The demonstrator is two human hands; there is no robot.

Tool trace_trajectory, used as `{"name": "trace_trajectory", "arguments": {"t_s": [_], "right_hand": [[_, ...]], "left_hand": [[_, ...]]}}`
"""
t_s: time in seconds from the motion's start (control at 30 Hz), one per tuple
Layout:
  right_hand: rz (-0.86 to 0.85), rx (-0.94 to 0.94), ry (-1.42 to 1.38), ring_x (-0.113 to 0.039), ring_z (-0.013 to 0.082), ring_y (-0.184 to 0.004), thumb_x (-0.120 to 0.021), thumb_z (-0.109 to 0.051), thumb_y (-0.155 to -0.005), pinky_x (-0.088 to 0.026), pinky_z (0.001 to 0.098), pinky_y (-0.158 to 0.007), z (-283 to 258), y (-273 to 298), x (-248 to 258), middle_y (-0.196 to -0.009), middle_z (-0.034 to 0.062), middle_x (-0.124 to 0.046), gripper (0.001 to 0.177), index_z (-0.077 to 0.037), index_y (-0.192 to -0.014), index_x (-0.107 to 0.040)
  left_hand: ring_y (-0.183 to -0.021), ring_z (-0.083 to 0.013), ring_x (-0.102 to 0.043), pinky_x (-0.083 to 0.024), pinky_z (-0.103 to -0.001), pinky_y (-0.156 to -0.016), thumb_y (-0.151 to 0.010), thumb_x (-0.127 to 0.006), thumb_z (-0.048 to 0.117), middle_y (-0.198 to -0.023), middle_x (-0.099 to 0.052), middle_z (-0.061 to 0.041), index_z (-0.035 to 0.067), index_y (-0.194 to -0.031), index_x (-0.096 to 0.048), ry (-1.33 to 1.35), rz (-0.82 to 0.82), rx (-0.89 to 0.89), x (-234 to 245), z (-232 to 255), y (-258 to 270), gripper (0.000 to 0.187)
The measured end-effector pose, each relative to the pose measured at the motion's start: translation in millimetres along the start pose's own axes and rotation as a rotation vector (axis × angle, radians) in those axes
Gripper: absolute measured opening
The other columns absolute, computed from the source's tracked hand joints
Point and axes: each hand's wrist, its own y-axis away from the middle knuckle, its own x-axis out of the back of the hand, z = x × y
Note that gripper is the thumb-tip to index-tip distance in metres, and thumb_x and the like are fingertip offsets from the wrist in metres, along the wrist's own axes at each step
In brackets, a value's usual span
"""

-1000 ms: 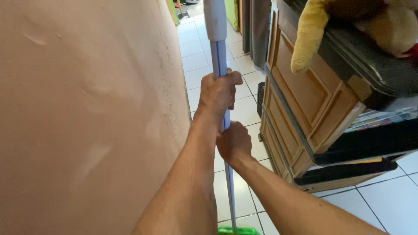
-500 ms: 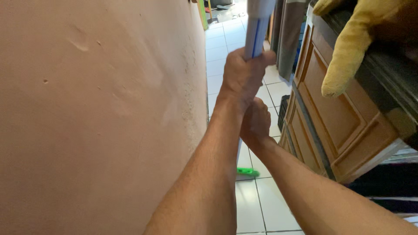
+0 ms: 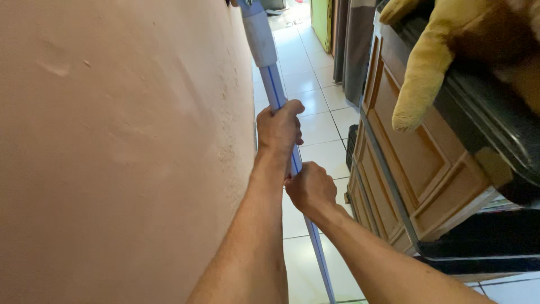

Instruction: The person sweeps a tiled floor using a long-handled broom with green bristles. They move from a room with a wooden cabinet and a bed, through a doorway with a patterned curtain, into a hallway, and finally sweep near an open door leading to an outdoor area.

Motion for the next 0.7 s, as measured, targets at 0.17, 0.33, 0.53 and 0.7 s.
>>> {"name": "trace_trajectory", "arguments": {"t_s": [0.17, 0.33, 0.53, 0.7], "right_hand": [[0.058, 0.016, -0.045, -0.073, 0.0404, -0.085, -0.069, -0.04, -0.086, -0.056, 0.0505, -0.08, -6, -58, -14, -0.088, 0.0196, -0.076, 0.035, -0.006, -0.082, -0.076], [0.224, 0.159, -0.1, -0.071, 0.0426, -0.085, -0.067, -0.041, -0.09, -0.055, 0.0515, -0.078, -37, -120, -20, -0.087, 0.0228, -0.074, 0.039, -0.003, -0.081, -0.071], [0.176, 0.232, -0.053, -0.071, 0.0417, -0.088, -0.07, -0.04, -0.082, -0.053, 0.0525, -0.078, -91, -176, -10, -0.088, 0.0215, -0.076, 0.038, -0.003, -0.084, -0.074], [0.145, 0.167, 0.109, -0.071, 0.0431, -0.092, -0.073, -0.031, -0.084, -0.054, 0.0525, -0.08, -131, -214, -6, -0.092, 0.0259, -0.073, 0.031, -0.001, -0.086, -0.075]], "left_hand": [[-0.044, -0.0124, -0.048, -0.045, -0.031, -0.042, -0.076, -0.068, 0.017, -0.055, -0.052, -0.001, 0.004, -0.075, -0.062, 0.025, -0.08, -0.076, -6, 1, -49, 0.015], [-0.044, -0.0113, -0.052, -0.048, -0.03, -0.042, -0.077, -0.065, 0.02, -0.054, -0.054, -0.002, 0.005, -0.071, -0.063, -0.064, -0.097, -0.182, -4, 19, -105, 0.017], [-0.056, -0.0103, -0.051, -0.047, -0.03, -0.055, -0.079, -0.065, 0.03, -0.058, -0.057, -0.002, 0.002, -0.068, -0.064, -0.099, -0.012, -0.489, 0, 41, -180, 0.03], [-0.055, -0.0152, -0.048, -0.043, -0.036, -0.053, -0.077, -0.065, 0.028, -0.059, -0.053, -0.004, -0.002, -0.07, -0.061, 0.068, 0.103, -0.441, 8, 64, -242, 0.031]]}}
